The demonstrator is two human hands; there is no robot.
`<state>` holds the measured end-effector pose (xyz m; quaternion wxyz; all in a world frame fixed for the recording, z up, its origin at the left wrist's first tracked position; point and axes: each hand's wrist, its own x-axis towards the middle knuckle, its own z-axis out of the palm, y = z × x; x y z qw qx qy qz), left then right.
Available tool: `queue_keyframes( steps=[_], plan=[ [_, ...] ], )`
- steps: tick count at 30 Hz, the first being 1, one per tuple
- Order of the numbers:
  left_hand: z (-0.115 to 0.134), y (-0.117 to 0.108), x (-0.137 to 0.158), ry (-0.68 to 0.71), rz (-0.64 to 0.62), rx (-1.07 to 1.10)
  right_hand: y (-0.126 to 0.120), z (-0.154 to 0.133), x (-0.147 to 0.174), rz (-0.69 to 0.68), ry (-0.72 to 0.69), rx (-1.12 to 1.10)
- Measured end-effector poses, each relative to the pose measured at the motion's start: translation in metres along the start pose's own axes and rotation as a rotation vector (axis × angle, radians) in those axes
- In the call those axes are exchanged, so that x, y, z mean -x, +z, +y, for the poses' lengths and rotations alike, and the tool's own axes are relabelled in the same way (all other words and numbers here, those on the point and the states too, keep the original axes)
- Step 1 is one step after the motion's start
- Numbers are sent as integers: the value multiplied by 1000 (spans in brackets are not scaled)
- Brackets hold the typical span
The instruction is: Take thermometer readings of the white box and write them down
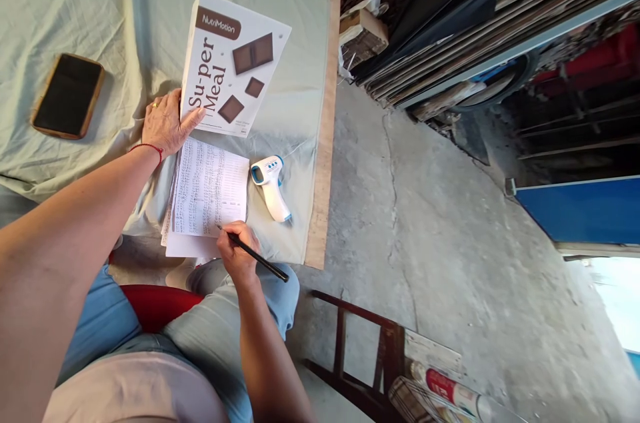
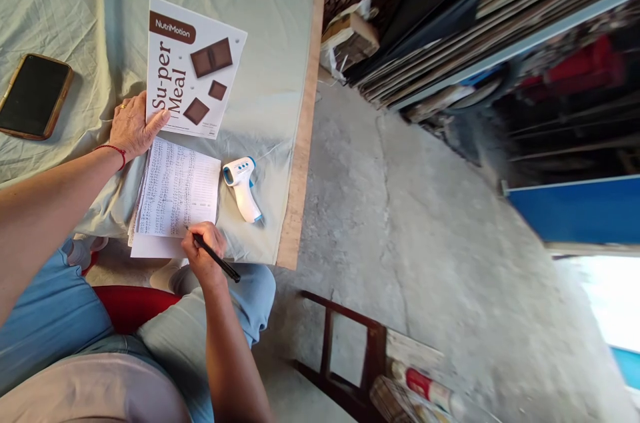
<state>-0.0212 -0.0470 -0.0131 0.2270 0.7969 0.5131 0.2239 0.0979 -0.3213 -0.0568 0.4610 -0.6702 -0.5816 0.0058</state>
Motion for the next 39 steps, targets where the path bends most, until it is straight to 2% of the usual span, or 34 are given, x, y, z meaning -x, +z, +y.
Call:
queue_keyframes(
  steps=[6,22,28,39],
  plan=[
    [1,-1,1,3,4,-1,4,1,-2,51,-53,-35],
    [11,-8,4,-36,-23,-19,0,2,-1,1,-3,-32],
    [12,-9,4,-44,-38,-25,2,0,-1,73,41,-55],
    [10,-7,4,-28,-41,7,3,-1,-1,107,54,-2]
  ],
)
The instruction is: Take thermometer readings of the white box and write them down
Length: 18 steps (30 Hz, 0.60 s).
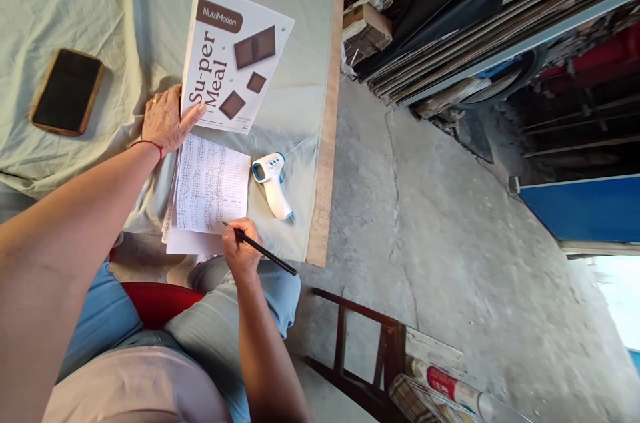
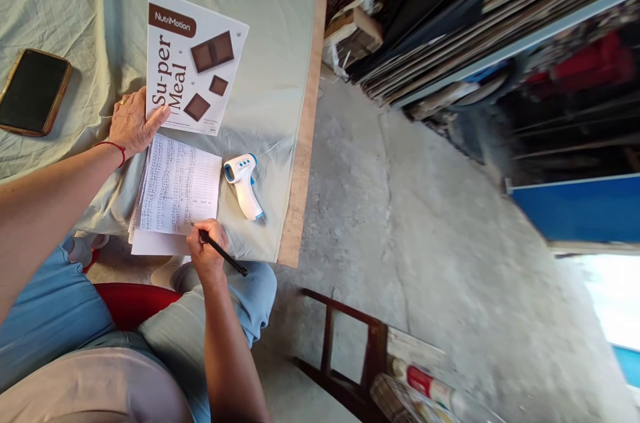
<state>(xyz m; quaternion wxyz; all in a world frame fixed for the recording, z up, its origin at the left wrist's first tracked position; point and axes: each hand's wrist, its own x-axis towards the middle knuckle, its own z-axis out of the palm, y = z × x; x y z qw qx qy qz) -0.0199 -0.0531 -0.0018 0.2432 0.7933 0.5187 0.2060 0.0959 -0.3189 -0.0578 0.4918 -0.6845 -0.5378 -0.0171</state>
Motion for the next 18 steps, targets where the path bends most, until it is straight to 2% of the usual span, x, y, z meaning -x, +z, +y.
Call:
queue_keyframes(
  steps=[5,12,18],
  plan=[
    [-6,4,-2,21,20,24,0,1,-1,-15,-47,-44],
    [-8,5,-3,31,28,28,0,6,2,-42,1,9],
    [-8,5,-3,27,33,26,2,4,6,82,17,-27]
  ],
)
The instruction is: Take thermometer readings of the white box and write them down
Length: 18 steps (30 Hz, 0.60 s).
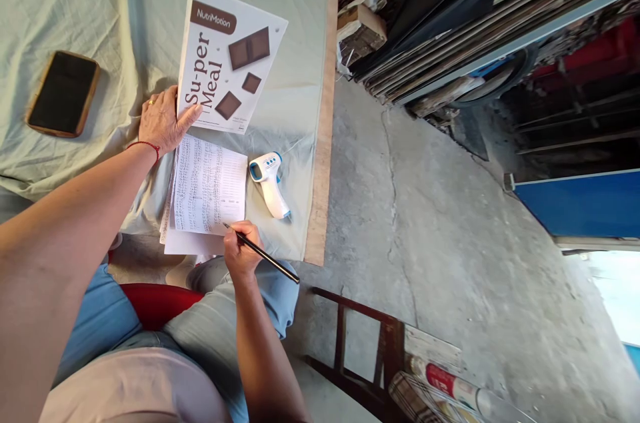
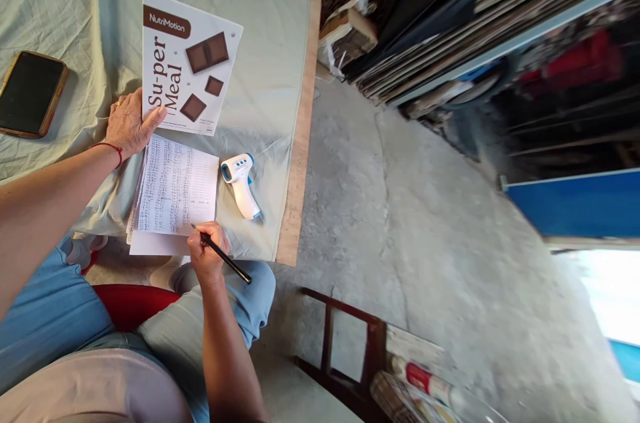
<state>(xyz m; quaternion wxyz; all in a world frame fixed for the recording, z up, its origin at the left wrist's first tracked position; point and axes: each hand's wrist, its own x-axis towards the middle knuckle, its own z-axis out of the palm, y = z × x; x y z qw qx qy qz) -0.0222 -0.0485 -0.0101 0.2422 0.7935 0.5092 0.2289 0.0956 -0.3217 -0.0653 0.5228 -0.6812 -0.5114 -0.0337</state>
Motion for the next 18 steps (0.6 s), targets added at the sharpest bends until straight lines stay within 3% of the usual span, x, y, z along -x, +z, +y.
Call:
queue_keyframes(
  steps=[18],
  plan=[
    [6,-3,1,-22,-23,-27,-1,1,0,-78,-5,21]
  ],
)
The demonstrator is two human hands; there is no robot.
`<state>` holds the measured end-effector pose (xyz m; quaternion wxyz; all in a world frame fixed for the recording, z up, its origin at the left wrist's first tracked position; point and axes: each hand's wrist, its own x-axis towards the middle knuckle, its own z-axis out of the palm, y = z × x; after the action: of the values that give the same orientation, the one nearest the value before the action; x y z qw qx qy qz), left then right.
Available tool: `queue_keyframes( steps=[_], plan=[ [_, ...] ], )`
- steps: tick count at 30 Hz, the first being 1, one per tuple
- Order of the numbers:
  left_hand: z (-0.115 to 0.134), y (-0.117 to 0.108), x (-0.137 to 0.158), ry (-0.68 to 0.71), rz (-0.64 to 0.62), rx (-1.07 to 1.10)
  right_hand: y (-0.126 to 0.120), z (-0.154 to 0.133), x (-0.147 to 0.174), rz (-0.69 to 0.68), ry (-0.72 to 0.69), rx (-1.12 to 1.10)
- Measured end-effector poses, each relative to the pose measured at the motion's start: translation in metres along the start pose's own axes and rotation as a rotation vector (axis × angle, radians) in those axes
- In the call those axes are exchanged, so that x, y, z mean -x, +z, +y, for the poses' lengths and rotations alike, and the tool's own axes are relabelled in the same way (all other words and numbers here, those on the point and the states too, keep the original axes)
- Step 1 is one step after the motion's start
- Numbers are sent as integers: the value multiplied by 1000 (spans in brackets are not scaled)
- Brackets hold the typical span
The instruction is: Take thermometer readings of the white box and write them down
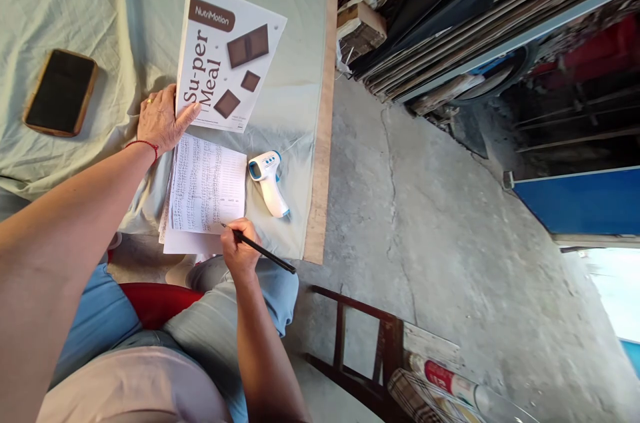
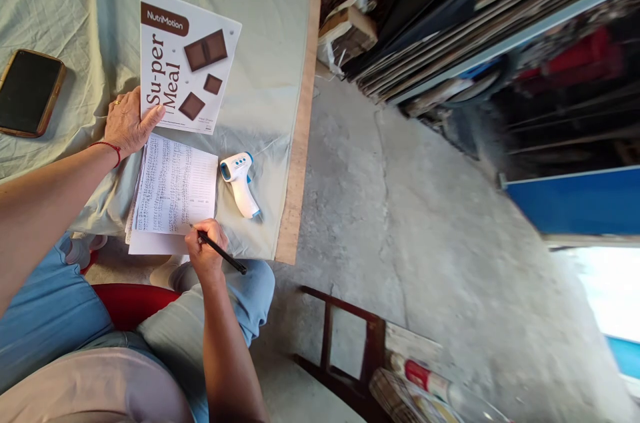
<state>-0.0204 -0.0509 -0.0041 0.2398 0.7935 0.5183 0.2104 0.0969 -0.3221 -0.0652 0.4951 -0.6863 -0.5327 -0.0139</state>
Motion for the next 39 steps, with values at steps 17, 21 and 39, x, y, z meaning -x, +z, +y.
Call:
queue_keyframes(
  steps=[17,21,39],
  plan=[
    [-9,-2,-1,27,24,-8,34,-3,-88,-148,0,354],
    [-9,-4,-1,22,14,-9,9,30,-86,36,104,424],
    [-11,-9,1,11,9,-22,55,-53,-196,-79,505,-733]
  ],
)
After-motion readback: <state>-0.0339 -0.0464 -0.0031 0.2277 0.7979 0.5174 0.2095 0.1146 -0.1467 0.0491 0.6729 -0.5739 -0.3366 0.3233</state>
